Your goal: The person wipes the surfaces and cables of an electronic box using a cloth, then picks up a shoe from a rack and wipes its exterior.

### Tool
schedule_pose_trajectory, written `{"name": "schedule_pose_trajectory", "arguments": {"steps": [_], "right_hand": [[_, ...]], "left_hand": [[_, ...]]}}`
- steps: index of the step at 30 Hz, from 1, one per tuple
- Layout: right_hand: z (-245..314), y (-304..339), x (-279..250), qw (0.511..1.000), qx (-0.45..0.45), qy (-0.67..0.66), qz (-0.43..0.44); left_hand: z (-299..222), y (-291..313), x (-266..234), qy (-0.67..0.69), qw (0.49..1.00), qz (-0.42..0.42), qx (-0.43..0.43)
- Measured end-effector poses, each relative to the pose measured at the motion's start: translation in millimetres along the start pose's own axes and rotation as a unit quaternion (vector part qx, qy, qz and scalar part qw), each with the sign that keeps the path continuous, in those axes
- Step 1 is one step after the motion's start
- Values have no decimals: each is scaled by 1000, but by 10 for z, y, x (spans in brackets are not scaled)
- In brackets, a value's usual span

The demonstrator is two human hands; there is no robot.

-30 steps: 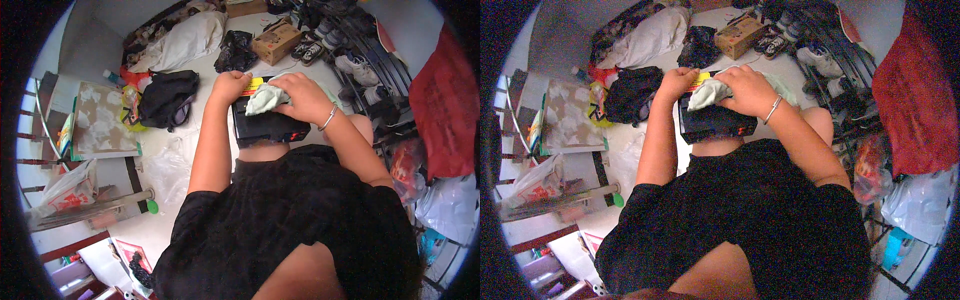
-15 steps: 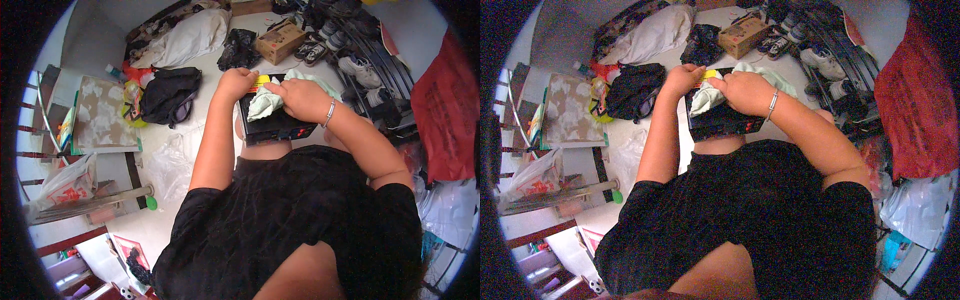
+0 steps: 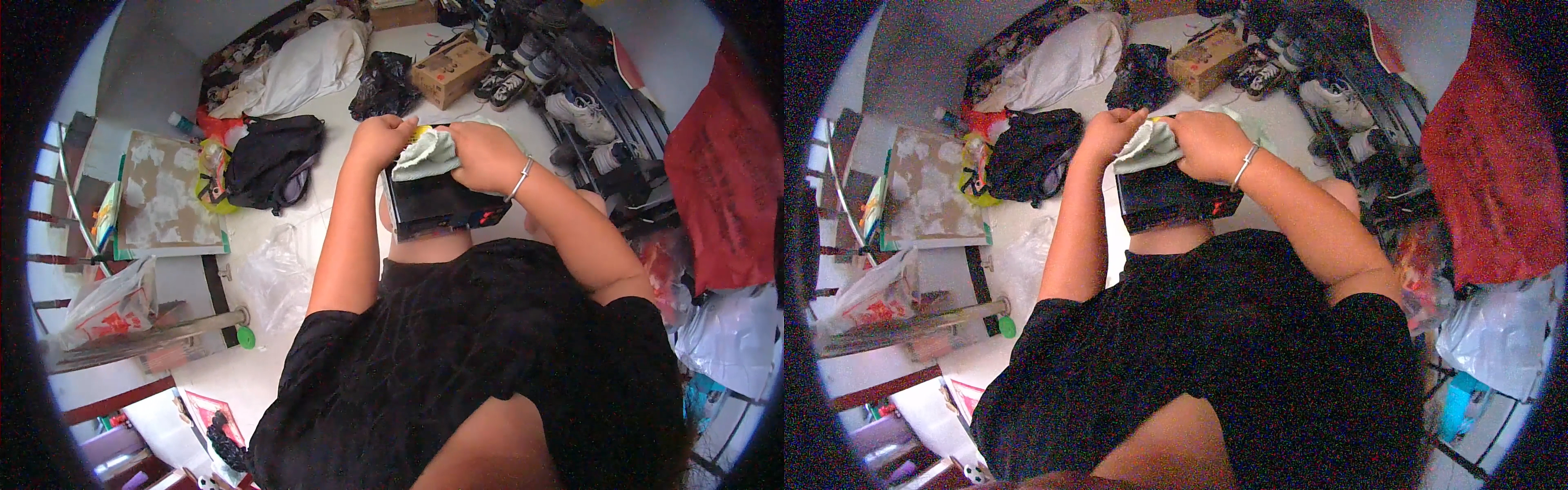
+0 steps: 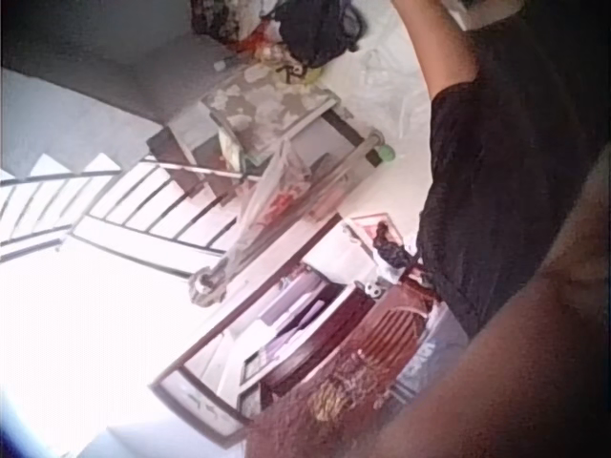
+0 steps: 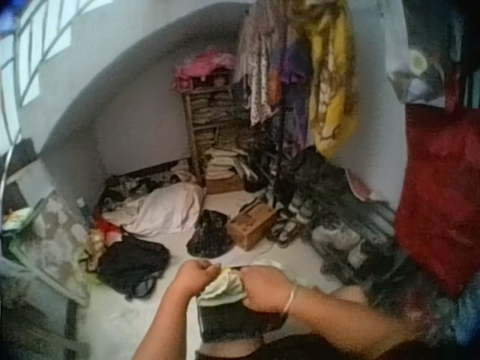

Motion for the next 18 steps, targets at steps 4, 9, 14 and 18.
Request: {"name": "schedule_pose_trajectory", "arguments": {"steps": [4,9,14,18], "right_hand": [[-105,84,-70,994,31,-63,-82],[-472,184,-461,967,160,-142,-140],[-899,257,-595,931,162,-243,-220],[-1049,406,-657,892,198,-309,-264]], "left_hand": [[120,-63,-80,112,994,-17,3],[225,15,-302,258,964,-65,9],[602,8,-19,183,982,18,-39],[521,160,163,131,989,60,-29]]}}
Point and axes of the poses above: each hand's wrist, its own y-axis away from the middle knuckle, its own x-axis out of the palm, z = x × y, the point moved 8 cm from there along -y, towards the middle knuckle, and after that the axes turned 8 degrees about -z, right-handed, at the moved point
